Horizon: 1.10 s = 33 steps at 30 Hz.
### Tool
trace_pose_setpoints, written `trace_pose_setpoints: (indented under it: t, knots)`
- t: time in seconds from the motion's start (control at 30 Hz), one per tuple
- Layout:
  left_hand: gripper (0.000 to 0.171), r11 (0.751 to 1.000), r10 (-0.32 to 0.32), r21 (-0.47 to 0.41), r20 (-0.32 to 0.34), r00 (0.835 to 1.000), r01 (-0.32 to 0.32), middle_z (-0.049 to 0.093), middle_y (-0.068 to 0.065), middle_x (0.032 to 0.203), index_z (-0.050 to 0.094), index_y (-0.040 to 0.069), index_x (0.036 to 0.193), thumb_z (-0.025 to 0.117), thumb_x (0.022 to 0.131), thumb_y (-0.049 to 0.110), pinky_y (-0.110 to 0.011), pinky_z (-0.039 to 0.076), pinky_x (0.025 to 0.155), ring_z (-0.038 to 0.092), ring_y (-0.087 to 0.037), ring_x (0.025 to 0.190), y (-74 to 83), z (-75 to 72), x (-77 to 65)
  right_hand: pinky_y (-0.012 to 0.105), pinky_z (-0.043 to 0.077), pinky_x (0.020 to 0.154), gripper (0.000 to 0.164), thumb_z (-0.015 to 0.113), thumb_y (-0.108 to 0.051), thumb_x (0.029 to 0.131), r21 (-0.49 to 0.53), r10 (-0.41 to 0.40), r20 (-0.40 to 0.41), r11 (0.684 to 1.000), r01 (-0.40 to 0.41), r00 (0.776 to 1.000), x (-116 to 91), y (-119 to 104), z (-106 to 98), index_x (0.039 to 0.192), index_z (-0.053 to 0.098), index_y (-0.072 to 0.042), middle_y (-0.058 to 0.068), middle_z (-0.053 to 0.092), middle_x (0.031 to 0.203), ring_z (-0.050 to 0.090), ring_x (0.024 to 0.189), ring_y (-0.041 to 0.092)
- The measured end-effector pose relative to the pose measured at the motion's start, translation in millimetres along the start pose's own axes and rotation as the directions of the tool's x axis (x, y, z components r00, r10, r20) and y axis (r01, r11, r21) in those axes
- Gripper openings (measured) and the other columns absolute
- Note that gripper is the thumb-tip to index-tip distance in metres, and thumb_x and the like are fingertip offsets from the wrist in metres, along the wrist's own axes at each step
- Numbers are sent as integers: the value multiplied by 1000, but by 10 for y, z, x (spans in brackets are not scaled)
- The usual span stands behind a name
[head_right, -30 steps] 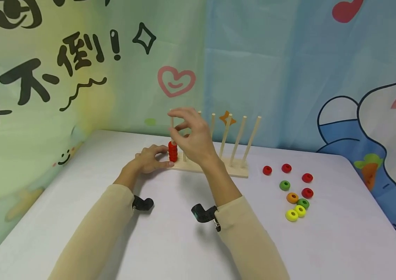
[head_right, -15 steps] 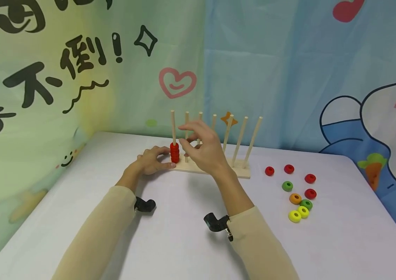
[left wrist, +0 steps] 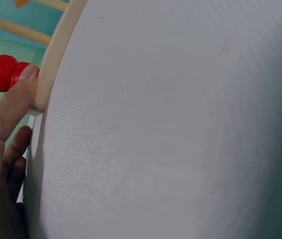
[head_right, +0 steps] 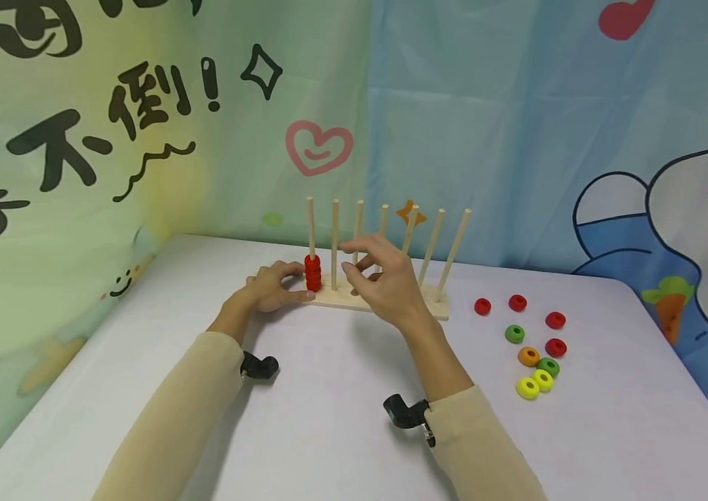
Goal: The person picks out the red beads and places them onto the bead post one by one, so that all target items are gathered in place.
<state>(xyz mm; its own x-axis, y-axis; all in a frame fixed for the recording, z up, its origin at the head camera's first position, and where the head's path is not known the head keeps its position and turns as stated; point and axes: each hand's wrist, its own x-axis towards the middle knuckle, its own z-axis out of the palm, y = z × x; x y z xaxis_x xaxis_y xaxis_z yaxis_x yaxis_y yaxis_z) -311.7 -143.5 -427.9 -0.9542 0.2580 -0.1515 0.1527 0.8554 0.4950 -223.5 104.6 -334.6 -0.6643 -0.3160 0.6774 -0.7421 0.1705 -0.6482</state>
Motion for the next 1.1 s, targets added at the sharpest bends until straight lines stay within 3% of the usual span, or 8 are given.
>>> trace_pose_setpoints:
  t: [0.37, 0.63, 0.83, 1.1]
  knots:
    - [68, 1000, 3, 2, 1, 1000, -3, 47, 0, 140, 49, 36, 142, 67, 83, 63, -54, 28, 97, 38, -33, 124, -21, -36, 22, 39, 55, 49, 26, 66, 18, 83, -61, 17, -6, 998, -17, 1000, -153, 38, -154, 107, 66, 7, 18, 63, 100, 65, 64, 28]
    - [68, 1000, 7, -20, 4, 1000, -7, 47, 0, 142, 49, 36, 142, 68, 82, 62, -55, 27, 99, 37, -33, 127, -9, -1, 16, 36, 55, 50, 26, 66, 17, 83, -99, 35, -2, 994, -35, 999, -287, 71, -301, 107, 66, 8, 26, 62, 100, 65, 64, 33]
    - [67, 1000, 4, -25, 1, 1000, -4, 46, -1, 142, 49, 36, 142, 68, 83, 61, -55, 27, 99, 37, -33, 127, -9, 3, 8, 30, 54, 50, 27, 67, 18, 81, -160, 15, -1, 987, -15, 1000, -323, 88, -406, 105, 66, 7, 21, 64, 96, 65, 63, 34]
    - [68, 1000, 12, -24, -7, 1000, -13, 47, -1, 142, 49, 37, 142, 68, 82, 62, -55, 27, 99, 37, -33, 127, -20, 11, 7, 28, 54, 50, 27, 68, 18, 81, -196, 32, -13, 980, -34, 999, -403, 119, -562, 105, 66, 7, 22, 65, 97, 65, 63, 31]
